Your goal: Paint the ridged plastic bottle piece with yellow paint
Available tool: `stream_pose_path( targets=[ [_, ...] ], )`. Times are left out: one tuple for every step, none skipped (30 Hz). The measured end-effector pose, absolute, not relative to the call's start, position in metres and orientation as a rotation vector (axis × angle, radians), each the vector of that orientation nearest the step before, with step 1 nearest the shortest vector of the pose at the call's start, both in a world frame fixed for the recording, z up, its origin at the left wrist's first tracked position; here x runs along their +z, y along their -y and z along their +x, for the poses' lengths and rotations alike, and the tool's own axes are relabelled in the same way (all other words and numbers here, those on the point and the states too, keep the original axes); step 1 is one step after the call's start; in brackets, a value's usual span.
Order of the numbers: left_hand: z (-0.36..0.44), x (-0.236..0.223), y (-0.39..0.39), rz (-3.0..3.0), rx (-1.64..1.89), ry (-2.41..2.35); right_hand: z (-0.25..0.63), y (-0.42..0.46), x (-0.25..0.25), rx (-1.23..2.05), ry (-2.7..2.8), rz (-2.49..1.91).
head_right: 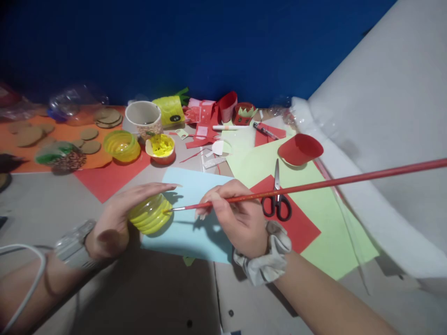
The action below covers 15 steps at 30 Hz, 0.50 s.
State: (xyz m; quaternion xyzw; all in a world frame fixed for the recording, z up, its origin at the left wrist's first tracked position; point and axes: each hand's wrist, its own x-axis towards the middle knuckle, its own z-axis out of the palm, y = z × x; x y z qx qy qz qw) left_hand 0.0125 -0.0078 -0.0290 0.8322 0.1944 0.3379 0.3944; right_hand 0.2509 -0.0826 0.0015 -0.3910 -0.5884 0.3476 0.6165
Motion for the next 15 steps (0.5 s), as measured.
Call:
stream_pose_path(
  targets=[
    [0.0126, -0.0288, 0.0077, 2.112, 0.855, -0.490, 0.2496, 0.0826, 0.0022, 0.825, 1.353, -0.896],
    [0.0127, -0.0286, 0.0076, 2.112, 0.854, -0.485, 0.2485, 0.0827, 0.0024, 0.843, 1.353, -0.892],
    [0.0128, -0.0285, 0.0076, 2.112, 0.852, -0.482, 0.2476, 0.0828, 0.0023, 0.855, 1.356, -0.889],
    [0.0130, -0.0285, 0.0076, 2.111, 0.850, -0.481, 0.2470, 0.0829, 0.0019, 0.864, 1.360, -0.888],
    [0.0131, -0.0285, 0.0076, 2.108, 0.852, -0.484, 0.2468, 0.0831, 0.0013, 0.868, 1.366, -0.892],
    [0.0133, -0.0287, 0.0077, 2.104, 0.856, -0.484, 0.2469, 0.0834, 0.0006, 0.866, 1.373, -0.900],
    [0.0136, -0.0289, 0.0078, 2.100, 0.860, -0.484, 0.2473, 0.0837, -0.0003, 0.859, 1.379, -0.914],
    [0.0138, -0.0292, 0.0079, 2.095, 0.864, -0.484, 0.2480, 0.0842, -0.0011, 0.847, 1.383, -0.934],
    [0.0140, -0.0295, 0.0080, 2.089, 0.868, -0.483, 0.2488, 0.0847, -0.0020, 0.832, 1.389, -0.957],
    [0.0142, -0.0299, 0.0080, 2.085, 0.871, -0.481, 0.2498, 0.0852, -0.0028, 0.812, 1.397, -0.979],
    [0.0144, -0.0303, 0.0079, 2.081, 0.871, -0.481, 0.2508, 0.0856, -0.0036, 0.797, 1.406, -0.999],
    [0.0145, -0.0307, 0.0079, 2.078, 0.872, -0.484, 0.2517, 0.0860, -0.0042, 0.788, 1.412, -1.014],
    [0.0145, -0.0311, 0.0077, 2.076, 0.877, -0.486, 0.2524, 0.0862, -0.0047, 0.782, 1.418, -1.021],
    [0.0144, -0.0315, 0.0076, 2.076, 0.878, -0.485, 0.2529, 0.0863, -0.0050, 0.777, 1.421, -1.025],
    [0.0143, -0.0318, 0.0075, 2.076, 0.876, -0.485, 0.2533, 0.0862, -0.0052, 0.774, 1.420, -1.030]
  ],
)
